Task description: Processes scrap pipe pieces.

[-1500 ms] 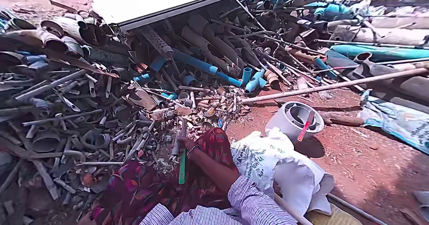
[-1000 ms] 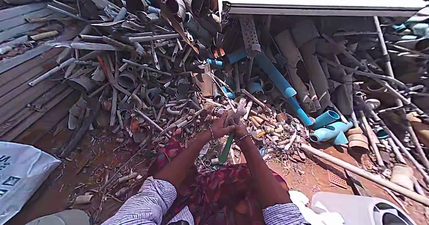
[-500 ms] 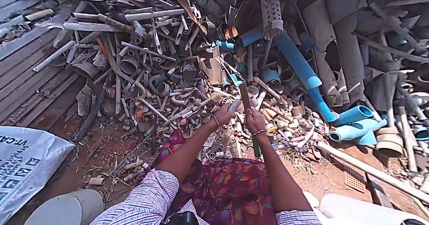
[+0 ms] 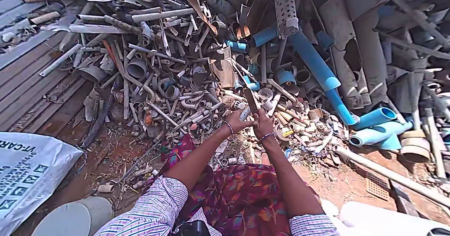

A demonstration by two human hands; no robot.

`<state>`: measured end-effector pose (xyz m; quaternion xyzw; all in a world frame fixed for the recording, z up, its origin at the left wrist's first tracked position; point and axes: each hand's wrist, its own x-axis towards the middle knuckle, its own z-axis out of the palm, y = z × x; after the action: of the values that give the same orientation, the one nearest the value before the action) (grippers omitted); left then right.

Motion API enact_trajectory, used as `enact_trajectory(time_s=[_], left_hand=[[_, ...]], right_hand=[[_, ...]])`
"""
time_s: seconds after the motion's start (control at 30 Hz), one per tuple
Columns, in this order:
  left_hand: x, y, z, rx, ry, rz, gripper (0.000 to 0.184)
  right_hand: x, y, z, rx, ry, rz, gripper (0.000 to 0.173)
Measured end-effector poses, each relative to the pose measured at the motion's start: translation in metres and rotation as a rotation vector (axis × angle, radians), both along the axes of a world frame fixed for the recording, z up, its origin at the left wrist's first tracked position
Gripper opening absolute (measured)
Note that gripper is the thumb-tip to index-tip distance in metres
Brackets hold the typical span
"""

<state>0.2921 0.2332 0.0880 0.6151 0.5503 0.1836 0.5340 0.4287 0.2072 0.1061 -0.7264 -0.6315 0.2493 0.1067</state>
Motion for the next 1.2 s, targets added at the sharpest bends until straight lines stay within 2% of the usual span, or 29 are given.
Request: enact_trajectory(time_s=[0.17, 0.3, 0.53, 0.63, 0.77, 1.0, 1.2], left_hand=[[-0.006, 0.001, 0.0, -0.001, 0.034, 0.047, 0.055], [0.002, -0.003, 0.005, -0.019, 0.096, 0.007, 0.058], [-0.004, -0.013, 0.017, 0.023, 0.251, -0.057, 0.066], [0.0, -0.015, 0.016, 0.009, 0.235, -0.037, 0.065], [-0.008, -0.011, 0.015, 0.002, 0.212, -0.012, 0.062], [-0.007, -0.012, 0.015, -0.008, 0.217, 0.008, 0.06], [-0.004, -0.018, 0.015, 0.012, 0.203, -0.007, 0.059]], right_hand=[[-0.013, -0.006, 0.001, -0.038, -0.05, 0.075, 0.032], [-0.006, 0.004, 0.002, -0.137, -0.117, -0.005, 0.038], [-0.007, -0.002, -0.005, -0.156, -0.091, 0.028, 0.039], [-0.007, -0.002, -0.008, -0.138, -0.069, -0.025, 0.037], [-0.02, -0.009, 0.001, -0.171, -0.072, 0.013, 0.037], [-0.024, -0.008, -0.007, -0.138, 0.0, -0.003, 0.037], [-0.02, -0.002, -0.004, -0.161, -0.054, -0.06, 0.038]])
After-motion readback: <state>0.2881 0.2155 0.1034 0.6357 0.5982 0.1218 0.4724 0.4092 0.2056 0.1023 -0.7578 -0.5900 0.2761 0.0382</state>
